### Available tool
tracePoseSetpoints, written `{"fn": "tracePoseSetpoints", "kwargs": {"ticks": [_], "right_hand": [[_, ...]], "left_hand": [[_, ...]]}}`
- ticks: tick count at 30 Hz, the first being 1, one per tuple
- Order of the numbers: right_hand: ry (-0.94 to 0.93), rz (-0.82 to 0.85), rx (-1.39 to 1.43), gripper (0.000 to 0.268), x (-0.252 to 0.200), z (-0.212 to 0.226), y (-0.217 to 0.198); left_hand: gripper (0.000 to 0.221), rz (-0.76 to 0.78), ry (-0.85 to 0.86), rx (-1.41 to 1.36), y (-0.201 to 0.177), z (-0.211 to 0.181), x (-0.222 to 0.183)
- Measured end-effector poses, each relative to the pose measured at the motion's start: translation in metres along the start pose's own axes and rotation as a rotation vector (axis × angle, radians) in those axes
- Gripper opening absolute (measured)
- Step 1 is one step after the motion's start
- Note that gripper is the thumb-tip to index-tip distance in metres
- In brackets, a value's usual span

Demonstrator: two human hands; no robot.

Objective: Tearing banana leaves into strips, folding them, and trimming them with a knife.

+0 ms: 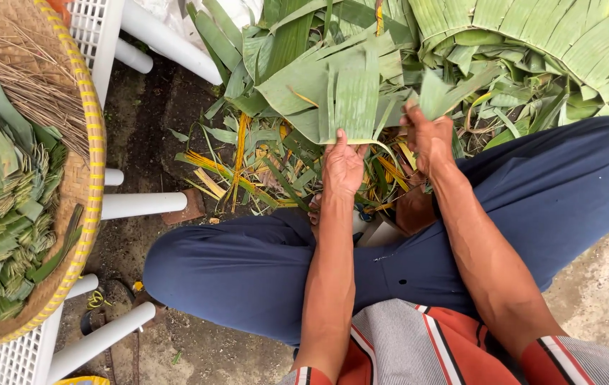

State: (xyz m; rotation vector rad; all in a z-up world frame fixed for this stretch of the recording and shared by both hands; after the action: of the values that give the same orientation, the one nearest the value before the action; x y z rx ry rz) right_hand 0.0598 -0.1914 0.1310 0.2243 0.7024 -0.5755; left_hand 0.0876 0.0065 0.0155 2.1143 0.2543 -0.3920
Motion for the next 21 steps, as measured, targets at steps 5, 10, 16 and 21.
{"fn": "tracePoseSetpoints", "kwargs": {"ticks": [5,10,16,21], "right_hand": [[-0.053,0.127,0.141,0.013,-0.037,0.023,0.023],[-0.108,0.188,0.153,0.016,-0.024,0.009,0.037],[-0.197,0.199,0.169,0.019,-0.023,0.016,0.04],[-0.233,0.174,0.164,0.022,-0.023,0.017,0.038]], "left_hand": [[0.025,0.012,0.102,0.054,0.013,-0.013,-0.007],[0.025,0.058,0.107,0.156,0.039,-0.027,-0.028],[0.03,0.07,0.138,0.178,0.042,-0.024,-0.031],[0.029,0.092,0.158,0.178,0.055,-0.028,-0.036]]}}
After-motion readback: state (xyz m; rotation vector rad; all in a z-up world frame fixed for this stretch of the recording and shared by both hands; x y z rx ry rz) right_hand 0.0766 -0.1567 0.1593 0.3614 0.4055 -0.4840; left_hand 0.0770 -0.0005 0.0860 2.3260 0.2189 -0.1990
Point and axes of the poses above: each hand's wrist, its own x-axis towards the middle knuckle, its own y-axis out of the palm, z = x × y, the point moved 9 cm from there along x, towards the middle knuckle, and after that the axes turned 14 degrees about y, right-handed, at the moved point
